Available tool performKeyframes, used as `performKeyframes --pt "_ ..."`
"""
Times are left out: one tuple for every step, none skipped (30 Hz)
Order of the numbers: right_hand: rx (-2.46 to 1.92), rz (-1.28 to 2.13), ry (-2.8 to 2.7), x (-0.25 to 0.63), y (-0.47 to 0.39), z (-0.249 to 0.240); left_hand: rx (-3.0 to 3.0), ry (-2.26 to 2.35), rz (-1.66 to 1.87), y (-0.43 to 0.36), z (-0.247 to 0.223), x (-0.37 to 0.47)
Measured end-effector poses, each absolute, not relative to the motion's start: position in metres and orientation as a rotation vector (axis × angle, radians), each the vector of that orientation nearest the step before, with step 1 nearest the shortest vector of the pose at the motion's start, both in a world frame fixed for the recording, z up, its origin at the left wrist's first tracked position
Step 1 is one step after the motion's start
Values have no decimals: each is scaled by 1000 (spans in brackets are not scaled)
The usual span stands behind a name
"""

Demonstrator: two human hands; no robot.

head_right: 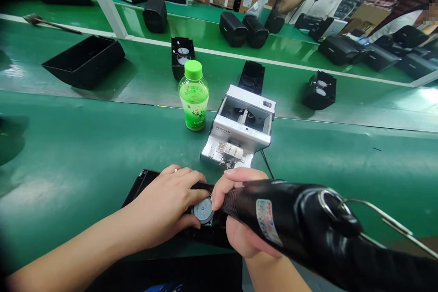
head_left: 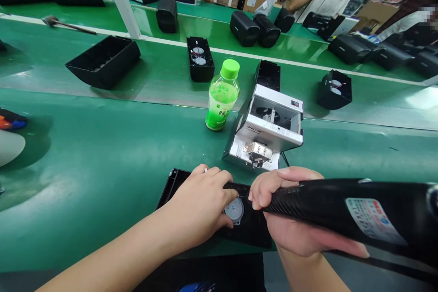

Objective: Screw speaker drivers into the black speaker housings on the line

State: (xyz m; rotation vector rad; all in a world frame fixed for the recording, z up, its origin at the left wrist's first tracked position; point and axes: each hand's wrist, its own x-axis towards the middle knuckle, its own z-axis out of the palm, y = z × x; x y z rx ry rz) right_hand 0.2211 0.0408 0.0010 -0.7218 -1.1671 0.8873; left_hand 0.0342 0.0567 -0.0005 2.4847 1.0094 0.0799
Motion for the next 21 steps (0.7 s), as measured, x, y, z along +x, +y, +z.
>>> performKeyframes --pt "-712 881 -1185 221 42 0 2485 1009 76 57 0 34" --pt "-704 878 -1202 221 43 -1 2486 1009 72 56 -1 34" --pt "-699 879 -1214 220 44 -2 2488 1009 72 56 -1 35" --pt "-700 882 -1218 220 44 -2 2491 1009 74 56 -1 35" --pt "-703 882 -1211 220 44 -2 2492 1011 76 56 -1 36" --pt "-703 877 -1197 219 43 -2 2494 1016 78 56 -1 36" --pt "-708 870 -1178 219 41 -2 2496 1021 82 56 -1 37" --pt "-718 866 -1163 219 40 -2 2496 1022 83 56 -1 37" --pt "-727 862 -1151 219 38 -2 2496 1023 83 56 0 37" --pt "-738 857 -1146 219 37 -2 2495 1023 81 56 0 37" --pt "-753 856 -1147 219 36 -3 2495 1022 81 56 0 37" --pt "-757 846 -1151 218 35 -4 2496 1019 83 56 0 36" --pt "-765 834 -1159 218 34 -5 2496 1020 87 55 1 36" --pt "-780 824 -1167 217 34 -6 2493 1023 92 55 1 35" --pt "-806 822 -1175 217 34 -5 2488 1029 100 54 1 35" --pt "-836 827 -1181 218 34 -2 2481 1036 112 54 1 34" --pt "-867 839 -1182 219 33 2 2472 1042 127 53 0 34" --pt "-889 850 -1170 221 32 9 2464 1045 143 52 0 33" --pt "-898 858 -1142 224 31 18 2459 1044 156 51 -1 33" --pt "-890 853 -1108 228 30 29 2457 1040 169 51 -2 32" --pt "-889 851 -1076 233 29 40 2456 1036 181 50 -3 32"
